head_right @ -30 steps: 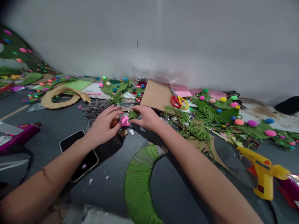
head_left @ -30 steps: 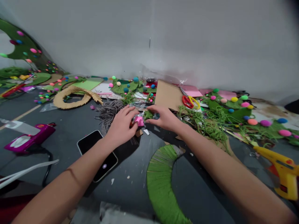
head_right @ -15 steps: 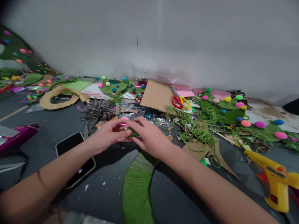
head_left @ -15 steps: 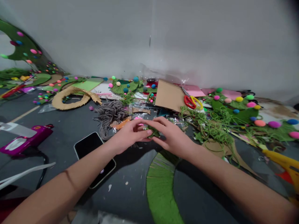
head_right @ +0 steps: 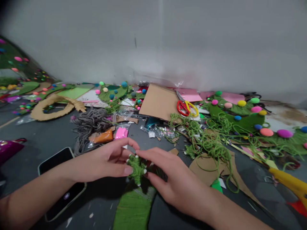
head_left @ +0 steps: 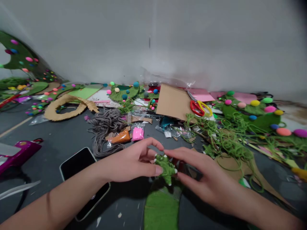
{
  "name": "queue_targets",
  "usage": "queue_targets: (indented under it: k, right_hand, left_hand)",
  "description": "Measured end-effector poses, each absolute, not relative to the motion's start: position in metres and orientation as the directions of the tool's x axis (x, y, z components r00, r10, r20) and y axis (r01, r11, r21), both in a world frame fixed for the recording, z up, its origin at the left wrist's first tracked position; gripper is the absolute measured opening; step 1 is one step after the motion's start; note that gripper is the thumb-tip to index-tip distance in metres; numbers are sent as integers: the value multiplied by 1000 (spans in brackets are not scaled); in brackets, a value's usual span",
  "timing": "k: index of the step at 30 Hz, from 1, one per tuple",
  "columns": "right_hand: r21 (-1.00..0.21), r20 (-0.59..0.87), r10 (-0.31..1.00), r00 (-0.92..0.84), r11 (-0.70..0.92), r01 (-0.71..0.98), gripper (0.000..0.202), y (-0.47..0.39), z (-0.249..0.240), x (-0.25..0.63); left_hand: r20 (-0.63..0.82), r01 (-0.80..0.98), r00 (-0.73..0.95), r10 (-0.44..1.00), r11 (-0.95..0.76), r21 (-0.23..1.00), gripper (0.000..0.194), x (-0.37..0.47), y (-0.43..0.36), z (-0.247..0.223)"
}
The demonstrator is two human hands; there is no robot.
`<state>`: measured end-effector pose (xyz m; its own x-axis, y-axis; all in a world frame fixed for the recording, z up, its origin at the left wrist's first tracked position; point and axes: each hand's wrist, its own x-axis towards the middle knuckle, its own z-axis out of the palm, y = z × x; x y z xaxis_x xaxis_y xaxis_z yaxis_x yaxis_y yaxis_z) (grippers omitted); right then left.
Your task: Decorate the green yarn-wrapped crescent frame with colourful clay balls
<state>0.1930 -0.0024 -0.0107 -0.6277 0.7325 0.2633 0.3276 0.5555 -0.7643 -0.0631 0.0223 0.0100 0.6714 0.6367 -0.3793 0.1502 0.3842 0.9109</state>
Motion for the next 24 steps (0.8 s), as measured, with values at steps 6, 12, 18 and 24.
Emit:
queue_targets:
  k: [6,12,18,24]
  right_hand:
    - [-769,279,728,-626,560,308,52,-9,-17,196]
    - [-509,277,685,-673,699,503,46,3,-14,217]
    - [-353,380,840,-387,518,779,33,33,-1,273]
    - [-219,132,907,-399,420,881,29,8,-14,301]
  left_hand:
    - [-456,253,689,564,403,880,64,-54,21,15]
    - [-447,328,620,645,305,894,58,-56,22,5]
    - [-407,286,391,826,311,906,53,-67,22,-9]
    - [-362,297,323,875,269,916,56,-71,22,-16]
